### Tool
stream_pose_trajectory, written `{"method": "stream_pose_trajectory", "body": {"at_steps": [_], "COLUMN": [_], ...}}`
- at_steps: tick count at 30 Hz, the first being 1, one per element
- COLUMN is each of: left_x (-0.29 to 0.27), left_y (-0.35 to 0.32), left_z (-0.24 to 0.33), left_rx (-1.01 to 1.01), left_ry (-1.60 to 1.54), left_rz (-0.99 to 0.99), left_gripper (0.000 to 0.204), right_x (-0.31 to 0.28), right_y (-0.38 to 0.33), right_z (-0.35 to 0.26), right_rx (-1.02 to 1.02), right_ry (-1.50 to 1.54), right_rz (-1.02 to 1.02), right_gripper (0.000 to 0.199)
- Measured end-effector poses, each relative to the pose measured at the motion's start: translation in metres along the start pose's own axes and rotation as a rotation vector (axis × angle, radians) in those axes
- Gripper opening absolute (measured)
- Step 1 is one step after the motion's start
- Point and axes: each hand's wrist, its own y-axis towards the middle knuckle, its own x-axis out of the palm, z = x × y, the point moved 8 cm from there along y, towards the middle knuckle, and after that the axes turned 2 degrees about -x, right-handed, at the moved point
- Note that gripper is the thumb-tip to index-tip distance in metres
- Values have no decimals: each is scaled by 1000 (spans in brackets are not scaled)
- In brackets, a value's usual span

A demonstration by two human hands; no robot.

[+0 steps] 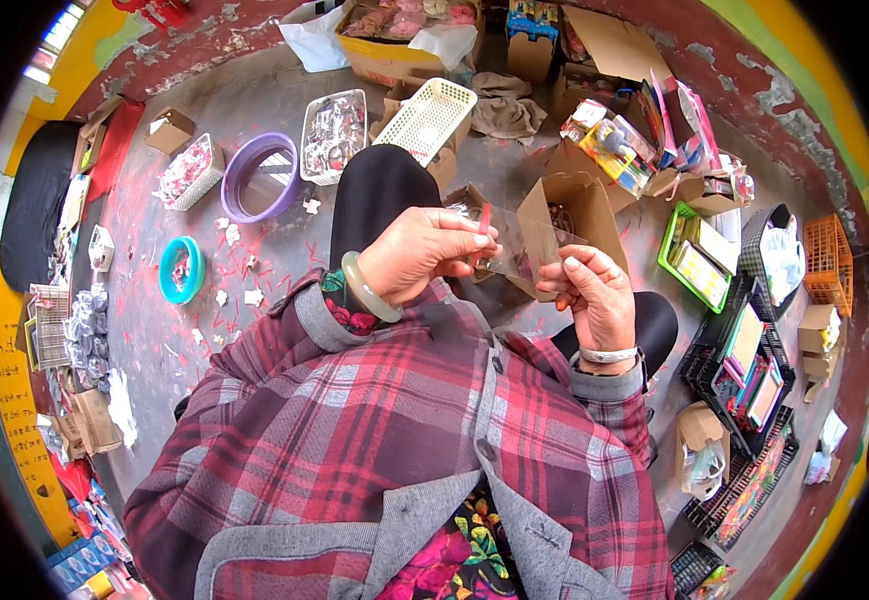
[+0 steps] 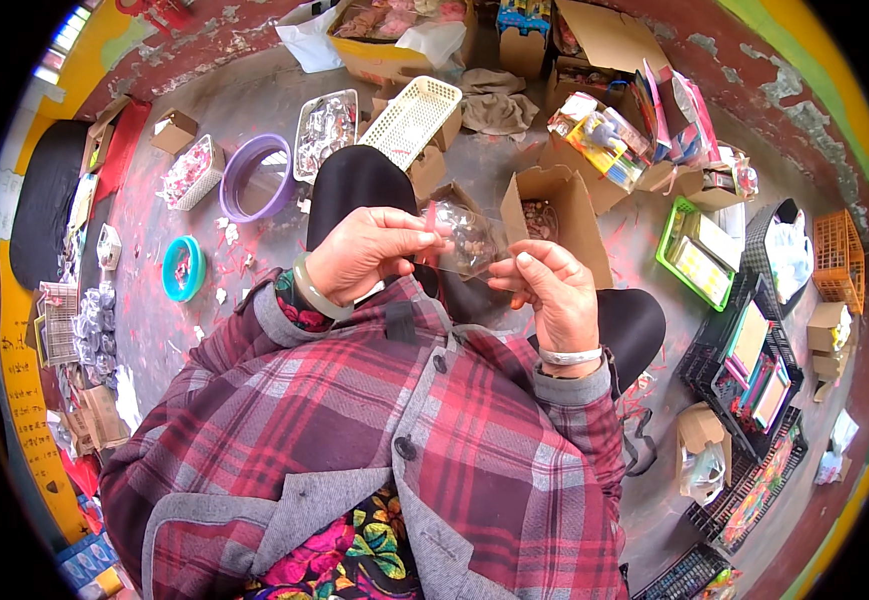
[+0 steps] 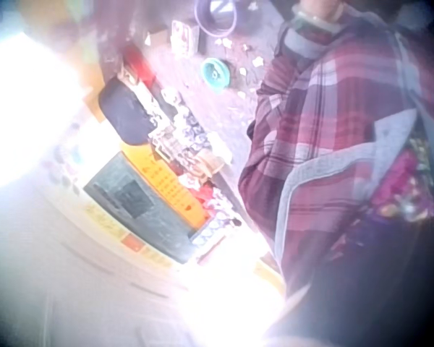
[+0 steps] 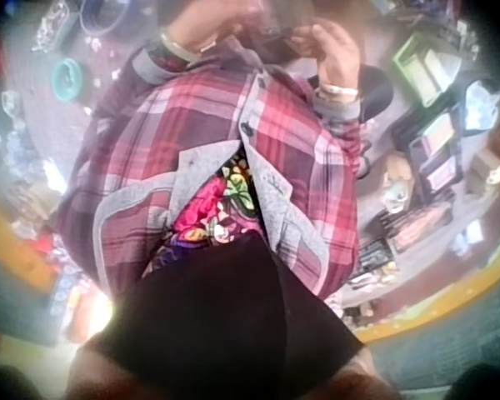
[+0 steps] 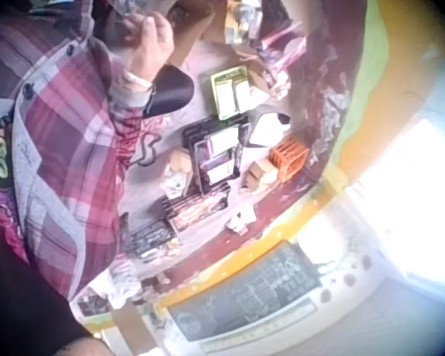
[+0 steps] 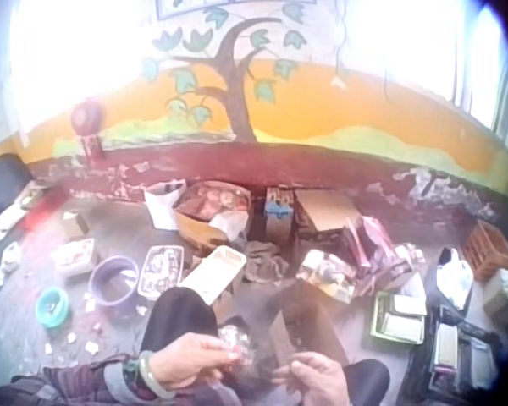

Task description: The person sits on the floor surrounded by boxes and baskets, handling small jewelry items like hair accessories and rings. They open clear plastic bags, place the items inside, and seal them, occasionally picking up new items from the surrounding containers.

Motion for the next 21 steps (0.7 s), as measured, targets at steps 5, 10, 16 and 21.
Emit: {"method": "stream_pose_trajectory", "body": {"at_steps": [5, 10, 16, 21], "left_x": [2, 6, 6, 1], "left_y": [1, 1, -1, 1], "left_z": [-4, -10, -13, -9], "left_rx": [-16, -77, -106, -9], "left_ry": [-140, -179, -214, -228], "left_rz": [-110, -174, -143, -75], "left_gripper": [13, 13, 9, 7], "right_x": [-1, 0, 1, 1], "right_y": [-1, -3, -2, -2], "right_z": [-5, -7, -6, -6], "right_rx": [-7, -13, -22, -23], "right_ry": [-17, -28, -36, -43], "right_rz": [-18, -32, -52, -36], "right_gripper": [18, 18, 18, 19]}}
